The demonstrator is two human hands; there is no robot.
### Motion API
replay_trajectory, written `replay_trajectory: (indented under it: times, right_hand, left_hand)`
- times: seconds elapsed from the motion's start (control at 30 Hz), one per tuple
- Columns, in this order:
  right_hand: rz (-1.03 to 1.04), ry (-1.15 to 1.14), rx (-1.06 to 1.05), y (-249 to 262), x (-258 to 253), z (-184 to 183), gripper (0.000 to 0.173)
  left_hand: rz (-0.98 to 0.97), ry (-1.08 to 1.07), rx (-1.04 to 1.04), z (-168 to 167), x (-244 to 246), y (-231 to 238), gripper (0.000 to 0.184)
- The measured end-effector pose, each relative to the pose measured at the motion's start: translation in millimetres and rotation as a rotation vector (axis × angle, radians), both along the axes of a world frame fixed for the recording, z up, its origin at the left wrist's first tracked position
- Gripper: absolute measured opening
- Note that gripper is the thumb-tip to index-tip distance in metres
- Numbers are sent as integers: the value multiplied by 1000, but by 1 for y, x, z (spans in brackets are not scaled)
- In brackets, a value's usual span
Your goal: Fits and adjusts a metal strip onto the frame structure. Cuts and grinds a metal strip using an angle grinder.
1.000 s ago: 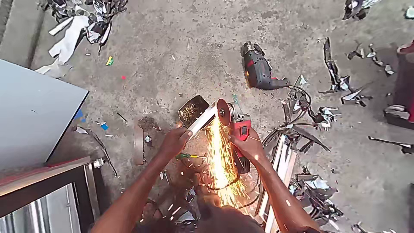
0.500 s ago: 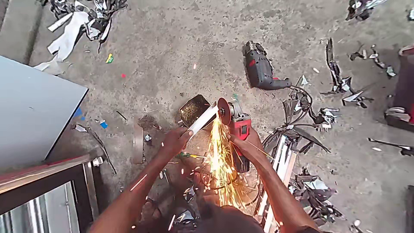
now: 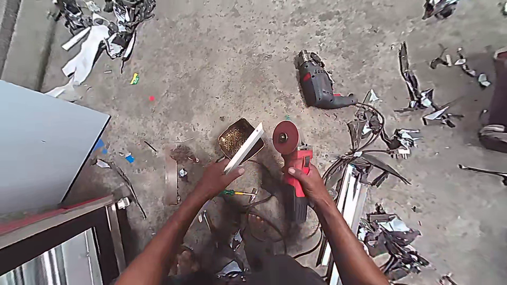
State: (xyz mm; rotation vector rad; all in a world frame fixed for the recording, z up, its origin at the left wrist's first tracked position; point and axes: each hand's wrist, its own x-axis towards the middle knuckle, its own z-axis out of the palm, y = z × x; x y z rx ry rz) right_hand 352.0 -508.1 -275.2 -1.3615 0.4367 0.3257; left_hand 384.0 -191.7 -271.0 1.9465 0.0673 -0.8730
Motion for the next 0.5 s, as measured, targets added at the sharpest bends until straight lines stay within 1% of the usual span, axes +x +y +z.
replay_trajectory:
  times: [0.03, 0.07, 0.1, 0.13, 0.17, 0.2, 0.23, 0.27, 0.3, 0.37, 0.5]
  right_hand:
    - [-24, -1, 88, -1, -3, 2, 63]
    - [-35, -5, 131, -2, -6, 4, 66]
    - [-42, -14, 118, -3, -8, 7, 70]
    - [-36, -30, 37, -4, -8, 11, 74]
    - [-17, -44, -106, -4, -6, 16, 78]
    - [18, -57, -299, -3, -2, 19, 81]
    - [74, -81, -508, -3, 2, 22, 82]
    - [117, -114, -658, -4, 7, 24, 82]
    - [152, -142, -756, -4, 11, 25, 83]
    - [210, -173, -854, -5, 19, 29, 83]
    - [281, -172, -891, 1, 31, 32, 80]
  left_hand:
    - [-9, 19, -35, -1, 0, 1, 56]
    - [-2, 60, -88, -1, -1, 1, 51]
    - [19, 117, -162, 0, -2, 0, 47]
    - [47, 182, -269, 2, -3, 0, 44]
    - [73, 248, -371, 3, -3, 0, 45]
    - [91, 306, -445, 4, -3, 1, 47]
    - [103, 348, -490, 5, -2, 2, 47]
    - [109, 379, -515, 5, -1, 3, 48]
    - [113, 398, -526, 5, -1, 4, 49]
    - [112, 411, -534, 4, 0, 4, 51]
    - [100, 411, -521, 3, 2, 6, 52]
